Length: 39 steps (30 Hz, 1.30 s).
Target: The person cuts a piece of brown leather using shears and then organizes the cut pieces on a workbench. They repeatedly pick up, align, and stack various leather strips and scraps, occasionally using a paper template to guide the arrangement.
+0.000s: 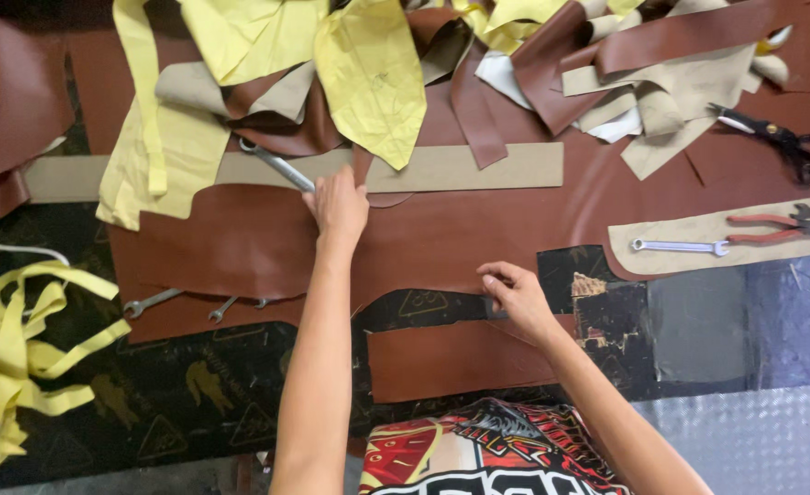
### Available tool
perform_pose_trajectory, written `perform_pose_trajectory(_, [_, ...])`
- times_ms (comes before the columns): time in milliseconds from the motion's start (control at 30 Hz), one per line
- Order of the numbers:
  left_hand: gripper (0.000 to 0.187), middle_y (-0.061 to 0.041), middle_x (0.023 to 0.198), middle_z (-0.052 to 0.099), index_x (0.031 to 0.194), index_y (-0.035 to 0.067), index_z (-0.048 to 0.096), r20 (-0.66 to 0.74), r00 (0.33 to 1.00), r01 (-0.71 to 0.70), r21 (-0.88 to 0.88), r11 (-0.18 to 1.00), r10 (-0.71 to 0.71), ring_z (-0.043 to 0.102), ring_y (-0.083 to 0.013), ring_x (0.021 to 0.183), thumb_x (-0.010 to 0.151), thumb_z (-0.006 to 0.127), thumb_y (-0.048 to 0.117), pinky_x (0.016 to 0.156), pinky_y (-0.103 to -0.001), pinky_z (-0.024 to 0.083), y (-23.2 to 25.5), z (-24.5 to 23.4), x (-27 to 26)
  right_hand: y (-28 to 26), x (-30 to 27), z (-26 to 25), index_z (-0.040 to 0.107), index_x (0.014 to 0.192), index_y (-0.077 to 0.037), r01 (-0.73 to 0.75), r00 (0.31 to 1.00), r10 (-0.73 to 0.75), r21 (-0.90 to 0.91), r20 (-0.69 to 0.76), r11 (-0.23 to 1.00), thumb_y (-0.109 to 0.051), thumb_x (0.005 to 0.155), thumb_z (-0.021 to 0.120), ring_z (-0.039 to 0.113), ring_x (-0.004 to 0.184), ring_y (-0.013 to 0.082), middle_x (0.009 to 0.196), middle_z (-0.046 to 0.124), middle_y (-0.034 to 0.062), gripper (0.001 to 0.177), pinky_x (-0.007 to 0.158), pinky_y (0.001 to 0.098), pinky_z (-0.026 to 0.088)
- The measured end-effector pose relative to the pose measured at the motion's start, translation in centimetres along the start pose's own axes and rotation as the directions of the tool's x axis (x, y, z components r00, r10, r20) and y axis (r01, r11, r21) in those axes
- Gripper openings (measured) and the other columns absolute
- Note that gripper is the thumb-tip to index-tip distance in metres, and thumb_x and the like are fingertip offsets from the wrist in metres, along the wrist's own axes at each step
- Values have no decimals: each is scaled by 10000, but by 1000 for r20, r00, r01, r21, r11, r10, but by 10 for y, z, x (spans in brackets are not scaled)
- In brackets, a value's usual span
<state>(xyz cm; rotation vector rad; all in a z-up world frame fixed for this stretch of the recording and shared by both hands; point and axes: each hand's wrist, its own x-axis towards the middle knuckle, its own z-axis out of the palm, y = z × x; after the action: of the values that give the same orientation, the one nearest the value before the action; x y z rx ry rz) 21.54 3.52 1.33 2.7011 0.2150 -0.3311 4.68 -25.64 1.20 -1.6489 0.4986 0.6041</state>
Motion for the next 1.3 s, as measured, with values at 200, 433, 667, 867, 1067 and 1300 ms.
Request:
perform_pose_trajectory(200, [207,-124,820,762,1024,-3,720,294,951,194,-800,568,90,693,-190,731,1029,606,170,693,-337,552,65,10,-126,-36,-32,-4,613,1325,-67,-231,960,135,418,246,879,-206,962,629,562,713,45,999,622,-2,390,588,244,454])
perform_pose_trajectory(433, [229,-51,898,703,1178,3,669,487,834,324,-814,483,260,679,-118,809,981,571,65,806,-290,552,94,27,-258,-59,-33,7,673,1214,-13,-21,953,-45,213,299,977,-279,1021,635,613,761,73,944,666,0,332,637,234,506])
perform_pose_trajectory(667, [507,-112,1184,729,1297,18,583,443,792,540,-829,-145,420,671,-198,1171,1036,543,451,1064,-337,511,69,21,-252,-73,-97,-6,685,1179,-18,-93,849,-75,287,523,953,-258,1076,536,541,571,38,731,628,-6,300,536,198,432])
perform_pose_trajectory(867, [568,-168,1292,635,1571,42,323,318,886,463,-644,-609,337,669,-309,1167,1097,576,227,1057,-478,546,87,19,-194,-60,-155,-39,700,1192,-36,-370,730,290,1,619,929,-256,961,619,520,474,53,680,656,-7,329,435,210,378])
perform_pose_trajectory(1067, [614,-126,1271,654,1561,208,376,179,979,201,-803,-560,95,677,-274,1122,1024,620,39,967,-465,594,17,-8,-145,5,-171,-130,716,1103,16,-338,835,299,2,463,941,-203,905,710,511,486,69,640,650,31,296,424,226,358])
perform_pose_trajectory(1300, [376,-142,1225,710,1383,48,580,79,985,24,-945,-327,-156,703,-310,1132,1032,626,-79,978,-432,599,-75,-40,-171,38,-168,-202,741,1015,11,-369,865,395,-141,311,919,-187,848,733,459,501,91,646,619,33,260,444,259,334])
